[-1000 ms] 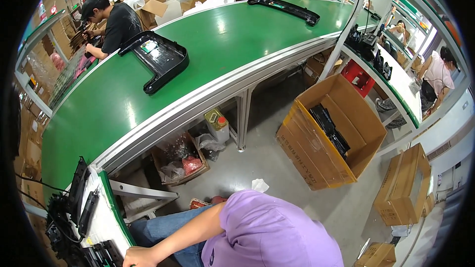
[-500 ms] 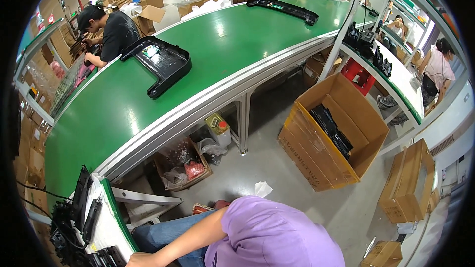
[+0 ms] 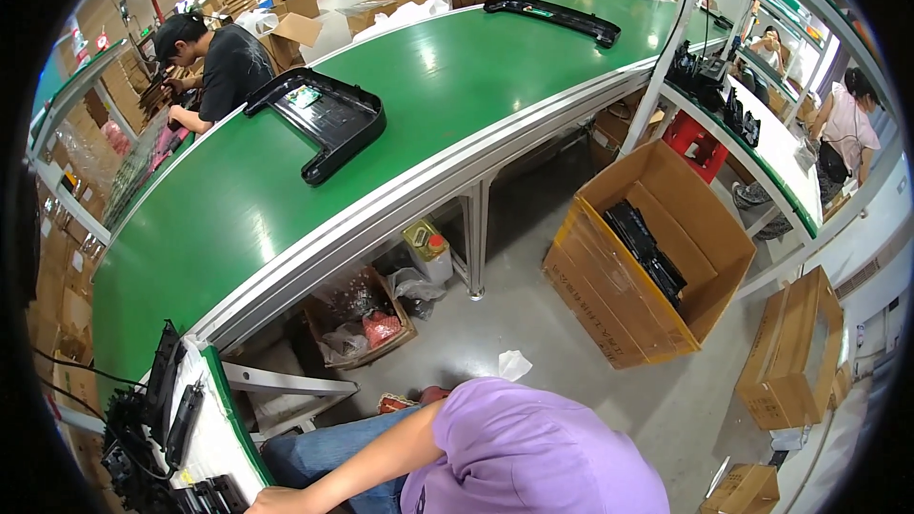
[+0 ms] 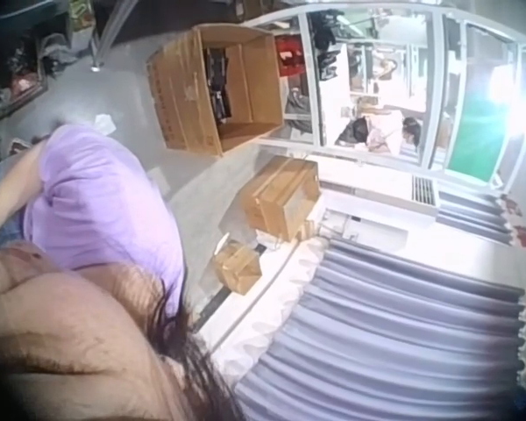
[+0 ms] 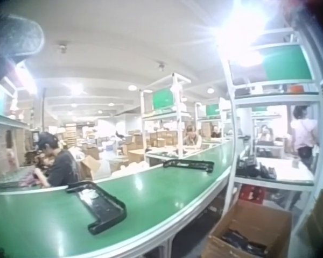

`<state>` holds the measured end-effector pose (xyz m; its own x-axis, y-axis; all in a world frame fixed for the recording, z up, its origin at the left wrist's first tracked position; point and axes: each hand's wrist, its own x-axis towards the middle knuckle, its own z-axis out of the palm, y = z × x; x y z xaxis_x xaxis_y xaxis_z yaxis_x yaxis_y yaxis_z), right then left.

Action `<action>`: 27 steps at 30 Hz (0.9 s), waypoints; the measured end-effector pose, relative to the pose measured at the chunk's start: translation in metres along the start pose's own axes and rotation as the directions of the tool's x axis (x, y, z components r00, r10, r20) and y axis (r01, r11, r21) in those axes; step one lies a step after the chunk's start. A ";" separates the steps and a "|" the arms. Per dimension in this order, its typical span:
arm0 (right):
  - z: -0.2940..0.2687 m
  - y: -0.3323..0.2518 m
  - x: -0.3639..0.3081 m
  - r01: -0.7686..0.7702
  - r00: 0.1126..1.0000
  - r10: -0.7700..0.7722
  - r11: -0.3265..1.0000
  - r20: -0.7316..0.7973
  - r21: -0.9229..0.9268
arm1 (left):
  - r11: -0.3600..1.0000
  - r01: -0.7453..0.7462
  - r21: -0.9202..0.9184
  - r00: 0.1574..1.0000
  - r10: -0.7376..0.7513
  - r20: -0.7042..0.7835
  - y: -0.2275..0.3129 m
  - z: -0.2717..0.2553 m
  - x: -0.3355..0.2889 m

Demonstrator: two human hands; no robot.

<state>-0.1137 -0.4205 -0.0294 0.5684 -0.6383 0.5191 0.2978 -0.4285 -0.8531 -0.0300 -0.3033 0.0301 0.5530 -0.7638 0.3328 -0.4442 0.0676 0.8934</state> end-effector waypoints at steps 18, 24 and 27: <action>-0.007 -0.005 0.004 -0.050 0.998 0.049 0.998 0.033 0.025 | 0.998 -0.040 -0.049 0.997 0.043 0.059 -0.012 -0.009 0.003; -0.003 -0.009 0.005 -0.036 0.997 0.035 0.999 0.069 0.020 | 0.156 -0.587 -0.795 0.180 0.982 0.059 -0.087 -0.013 0.076; -0.011 -0.001 0.004 -0.048 0.997 0.047 0.999 0.058 0.017 | 0.999 -0.042 -0.027 0.995 0.045 0.093 -0.020 -0.015 0.007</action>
<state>-0.1200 -0.4299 -0.0262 0.6252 -0.6194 0.4748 0.2831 -0.3869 -0.8776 -0.0070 -0.3002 0.0191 0.4650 -0.8162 0.3429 -0.4478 0.1173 0.8864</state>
